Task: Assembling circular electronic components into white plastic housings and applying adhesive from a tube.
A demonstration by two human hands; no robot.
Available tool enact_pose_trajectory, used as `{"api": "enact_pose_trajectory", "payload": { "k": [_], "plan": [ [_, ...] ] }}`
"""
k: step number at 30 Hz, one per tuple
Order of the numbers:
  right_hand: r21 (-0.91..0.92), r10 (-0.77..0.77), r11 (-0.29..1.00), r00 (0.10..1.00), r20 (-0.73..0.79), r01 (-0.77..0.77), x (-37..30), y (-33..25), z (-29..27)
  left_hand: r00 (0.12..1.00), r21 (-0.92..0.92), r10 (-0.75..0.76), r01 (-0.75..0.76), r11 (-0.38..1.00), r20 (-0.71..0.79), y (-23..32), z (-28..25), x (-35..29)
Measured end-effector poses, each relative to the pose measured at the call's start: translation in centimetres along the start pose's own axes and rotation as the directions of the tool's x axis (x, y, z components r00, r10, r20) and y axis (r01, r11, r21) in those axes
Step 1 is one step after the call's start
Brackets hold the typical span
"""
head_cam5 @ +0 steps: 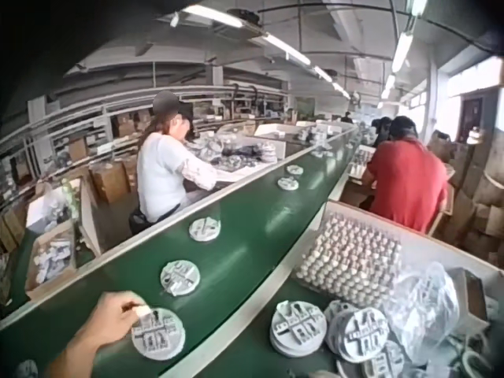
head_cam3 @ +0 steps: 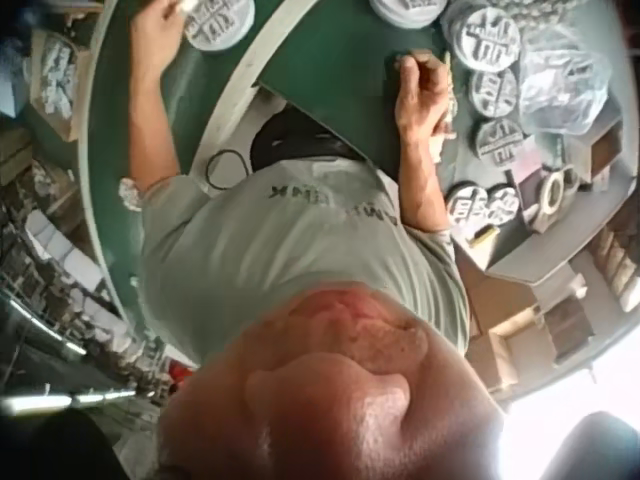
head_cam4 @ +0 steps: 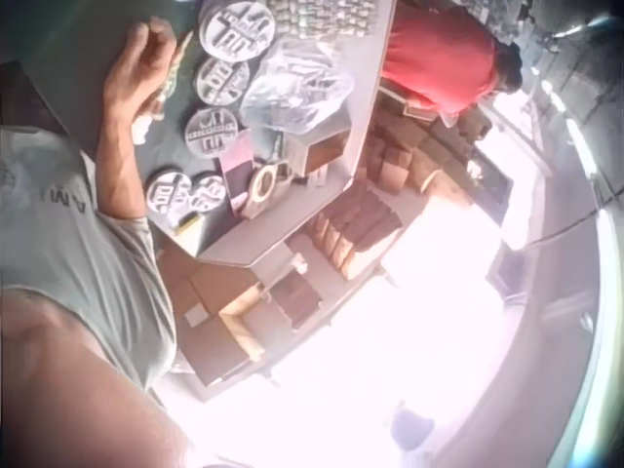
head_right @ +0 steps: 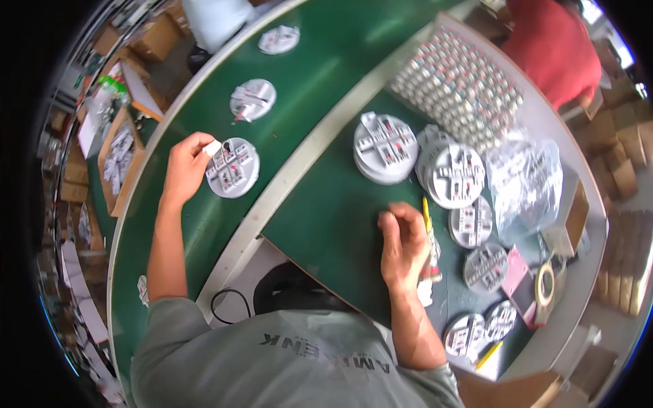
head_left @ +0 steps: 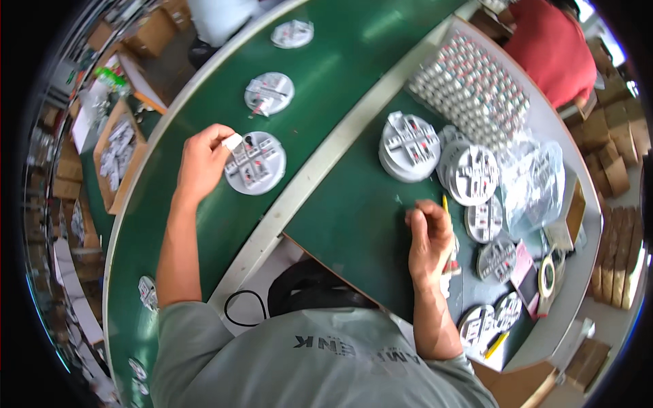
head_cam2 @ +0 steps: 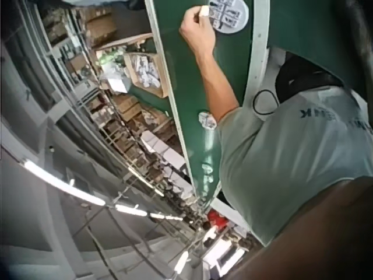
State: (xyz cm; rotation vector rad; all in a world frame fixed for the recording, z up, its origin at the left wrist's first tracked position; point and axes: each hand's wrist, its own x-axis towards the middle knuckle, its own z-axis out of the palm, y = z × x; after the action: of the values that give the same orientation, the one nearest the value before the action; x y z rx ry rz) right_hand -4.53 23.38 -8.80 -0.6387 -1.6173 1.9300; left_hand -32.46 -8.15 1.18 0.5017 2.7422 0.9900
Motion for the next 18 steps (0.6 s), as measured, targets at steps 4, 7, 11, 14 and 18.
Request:
{"api": "enact_pose_trajectory", "payload": {
  "k": [4,7,11,14,18],
  "plan": [
    [-0.057,-0.005,0.998,0.999,-0.053,0.002,0.1,-0.6,0.3,0.975,-0.181,0.164,-0.190,0.965,-0.150,8.2,8.7,-5.7],
    [0.019,-0.061,0.998,0.997,-0.041,0.062,-0.2,-1.3,0.3,0.965,-0.209,0.178,-0.218,0.953,-0.193,11.0,14.9,-7.9],
    [-0.130,-0.092,0.987,0.996,0.005,0.092,-0.3,-1.0,-0.3,0.917,-0.122,0.317,-0.353,0.928,-0.243,10.4,19.0,-8.9],
    [-0.392,-0.234,0.876,0.958,0.166,0.282,0.2,-2.1,-0.2,0.890,-0.077,0.381,-0.410,0.909,-0.249,10.4,19.7,-9.2],
    [-0.534,-0.318,0.720,0.894,0.315,0.444,0.5,-2.5,-0.4,0.887,-0.092,0.400,-0.429,0.899,-0.229,10.6,19.9,-8.5]
  ]
}}
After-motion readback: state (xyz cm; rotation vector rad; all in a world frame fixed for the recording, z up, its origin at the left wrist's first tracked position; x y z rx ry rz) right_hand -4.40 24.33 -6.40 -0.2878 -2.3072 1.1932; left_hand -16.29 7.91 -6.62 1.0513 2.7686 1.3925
